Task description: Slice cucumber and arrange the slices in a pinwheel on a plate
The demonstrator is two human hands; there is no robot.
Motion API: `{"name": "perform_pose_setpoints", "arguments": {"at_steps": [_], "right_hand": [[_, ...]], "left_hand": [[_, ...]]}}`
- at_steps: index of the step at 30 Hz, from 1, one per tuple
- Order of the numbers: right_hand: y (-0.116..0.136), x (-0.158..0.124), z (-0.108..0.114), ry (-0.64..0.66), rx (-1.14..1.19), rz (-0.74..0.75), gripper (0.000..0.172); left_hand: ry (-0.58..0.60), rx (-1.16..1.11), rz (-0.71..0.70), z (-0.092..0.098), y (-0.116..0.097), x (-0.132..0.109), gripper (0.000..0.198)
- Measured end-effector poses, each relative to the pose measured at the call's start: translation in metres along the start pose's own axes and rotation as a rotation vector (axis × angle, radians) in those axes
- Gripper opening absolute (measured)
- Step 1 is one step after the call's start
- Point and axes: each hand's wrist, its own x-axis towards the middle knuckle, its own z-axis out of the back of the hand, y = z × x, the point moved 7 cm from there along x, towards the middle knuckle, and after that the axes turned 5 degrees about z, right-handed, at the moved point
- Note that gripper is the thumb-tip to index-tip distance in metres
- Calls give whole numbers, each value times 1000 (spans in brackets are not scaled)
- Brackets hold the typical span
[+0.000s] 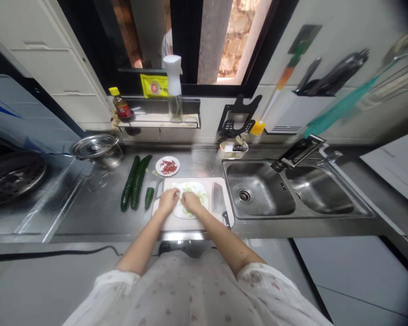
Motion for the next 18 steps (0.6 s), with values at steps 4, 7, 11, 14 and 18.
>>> {"name": "perform_pose_setpoints", "arguments": {"at_steps": [4,7,11,14,18], "right_hand": [[0,-2,0,-27,-26,11,25],[2,-5,2,-70,-35,46,25],[7,-11,0,-79,-67,100,28],[8,-15,-4,-75,-97,125,30],[7,-17,-7,-84,-107,138,31]], "left_hand": [[-4,48,-11,-1,1,-1,26],[-6,68,-27,-2,2,-1,25],[-4,84,-41,-6,4,-1,22],[-10,89,-37,-8,7,1,22],[-10,99,-39,-8,8,2,23]]}}
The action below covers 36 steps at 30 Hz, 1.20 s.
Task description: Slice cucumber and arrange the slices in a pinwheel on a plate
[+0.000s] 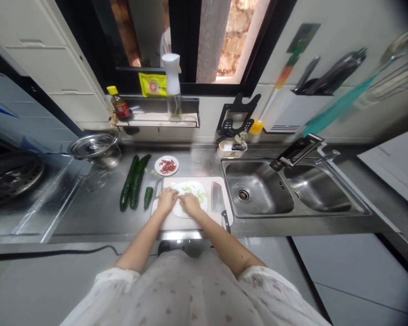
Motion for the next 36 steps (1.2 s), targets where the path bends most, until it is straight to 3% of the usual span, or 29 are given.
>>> {"name": "perform_pose_setpoints", "arguments": {"at_steps": [18,36], "right_hand": [[-1,-1,8,6,-23,-42,34],[1,0,2,25,-9,-18,35]], "left_hand": [[-14,-39,-1,4,1,2,24],[29,16,24,2,-1,2,25]]}}
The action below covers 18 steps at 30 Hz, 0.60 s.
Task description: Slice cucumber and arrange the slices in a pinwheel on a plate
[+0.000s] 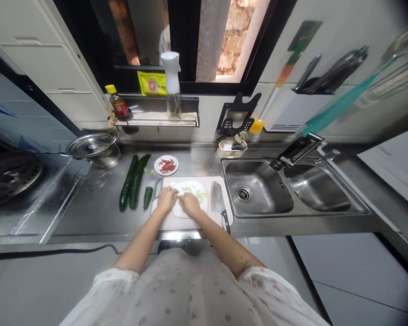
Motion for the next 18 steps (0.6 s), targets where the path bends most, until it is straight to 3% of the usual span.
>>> {"name": "perform_pose_setpoints", "arguments": {"at_steps": [18], "right_hand": [[0,-2,-1,2,-13,-4,33]], "left_hand": [[-8,-9,-7,1,-1,0,26]]}}
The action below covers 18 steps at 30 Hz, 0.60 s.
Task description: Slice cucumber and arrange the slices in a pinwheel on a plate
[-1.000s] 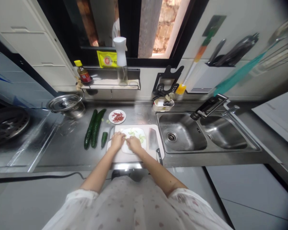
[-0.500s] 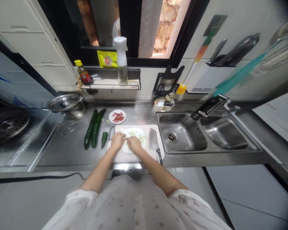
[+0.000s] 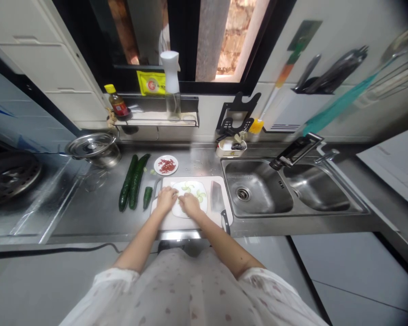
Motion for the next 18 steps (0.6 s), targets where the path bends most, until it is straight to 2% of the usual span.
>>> {"name": "perform_pose_setpoints", "arguments": {"at_steps": [4,7,12,15,18], "right_hand": [[-1,-1,1,-12,36,-7,32],[-5,-5,7,-83,112,-33,35],[-22,-19,12,-170,241,-119,38],[-31,-30,12,-213,273,-148,38],[-39,-39,12,-247,287,-173,38]], "left_hand": [[-1,-12,11,-1,0,0,26],[-41,-62,30,5,5,-1,27],[-172,-96,189,19,36,-9,29],[-189,-80,251,21,54,-16,29],[-180,-59,259,21,59,-19,30]]}}
